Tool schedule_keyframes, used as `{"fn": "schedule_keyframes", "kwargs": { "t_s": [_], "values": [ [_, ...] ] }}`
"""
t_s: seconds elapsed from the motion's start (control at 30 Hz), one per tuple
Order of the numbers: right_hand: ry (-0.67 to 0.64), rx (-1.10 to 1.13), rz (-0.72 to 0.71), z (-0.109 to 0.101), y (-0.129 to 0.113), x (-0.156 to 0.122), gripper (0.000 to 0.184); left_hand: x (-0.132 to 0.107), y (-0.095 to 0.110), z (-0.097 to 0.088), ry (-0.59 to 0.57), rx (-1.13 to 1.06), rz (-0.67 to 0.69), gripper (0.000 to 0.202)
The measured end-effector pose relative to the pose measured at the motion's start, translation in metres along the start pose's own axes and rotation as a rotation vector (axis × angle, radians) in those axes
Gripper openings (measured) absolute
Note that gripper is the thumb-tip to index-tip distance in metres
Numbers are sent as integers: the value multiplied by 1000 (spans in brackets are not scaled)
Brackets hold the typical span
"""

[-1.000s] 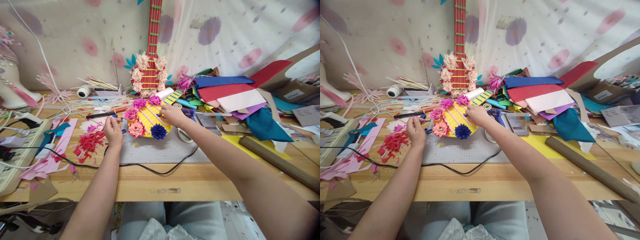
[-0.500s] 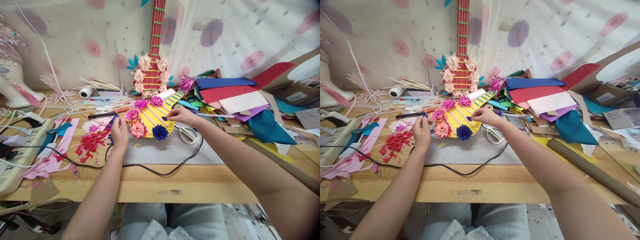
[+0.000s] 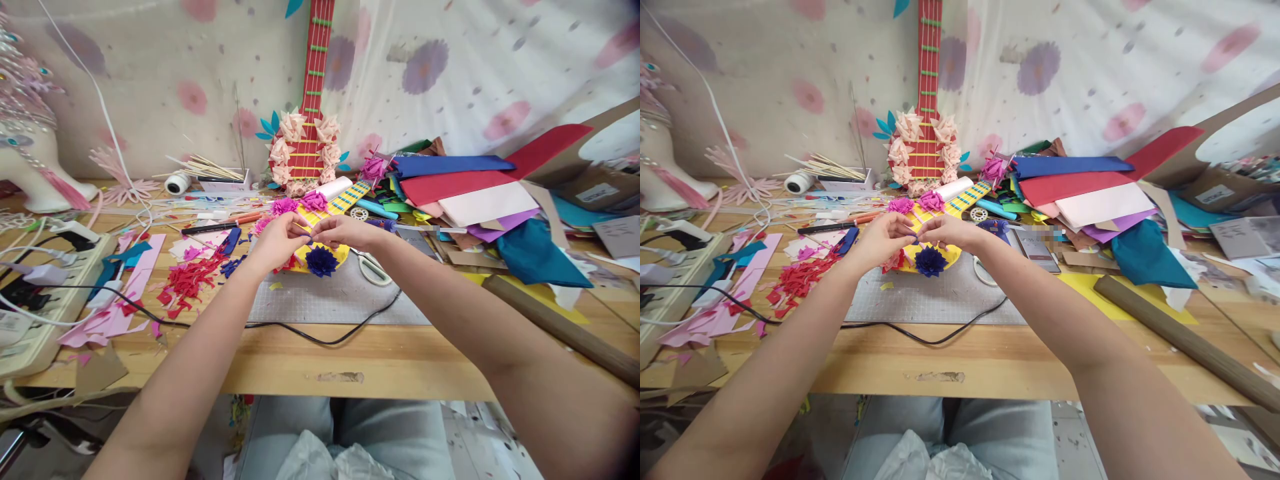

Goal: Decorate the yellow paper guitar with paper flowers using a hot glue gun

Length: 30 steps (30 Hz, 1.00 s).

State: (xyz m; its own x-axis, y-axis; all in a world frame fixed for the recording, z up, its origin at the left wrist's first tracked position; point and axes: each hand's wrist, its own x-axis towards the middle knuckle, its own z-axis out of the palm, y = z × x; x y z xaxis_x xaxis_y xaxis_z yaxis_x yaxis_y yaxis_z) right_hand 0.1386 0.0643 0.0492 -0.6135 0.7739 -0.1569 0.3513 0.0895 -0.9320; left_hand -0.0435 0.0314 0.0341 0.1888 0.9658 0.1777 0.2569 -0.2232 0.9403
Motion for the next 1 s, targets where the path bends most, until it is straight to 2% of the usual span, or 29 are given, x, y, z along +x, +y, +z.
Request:
{"fn": "schedule_keyframes", "kwargs": {
  "t_s": [0.1, 0.27, 0.37, 0.47, 0.6, 0.7, 0.87, 1.0],
  "values": [
    [162, -41, 4, -4, 2, -7, 23, -1, 1, -1, 118, -39, -40, 24],
    [643, -235, 145, -10, 32, -24, 29, -2, 2, -14, 252, -70, -37, 26],
    [755, -208, 197, -2, 58, -31, 41, -6, 3, -25, 309, -97, -71, 27],
    [730, 97, 230, 10, 73, -31, 46, -12, 5, -35, 361, -136, -130, 25],
    [577, 474, 220, 20, 73, -25, 36, -19, 5, -43, 405, -174, -183, 22],
    [513, 549, 225, 24, 70, -20, 28, -23, 4, -46, 426, -201, -200, 23],
    [536, 584, 208, 32, 70, -18, 24, -27, 9, -55, 438, -212, -230, 26],
    [517, 589, 154, 37, 70, -25, 22, -31, 15, -68, 514, -224, -203, 29]
  ]
}}
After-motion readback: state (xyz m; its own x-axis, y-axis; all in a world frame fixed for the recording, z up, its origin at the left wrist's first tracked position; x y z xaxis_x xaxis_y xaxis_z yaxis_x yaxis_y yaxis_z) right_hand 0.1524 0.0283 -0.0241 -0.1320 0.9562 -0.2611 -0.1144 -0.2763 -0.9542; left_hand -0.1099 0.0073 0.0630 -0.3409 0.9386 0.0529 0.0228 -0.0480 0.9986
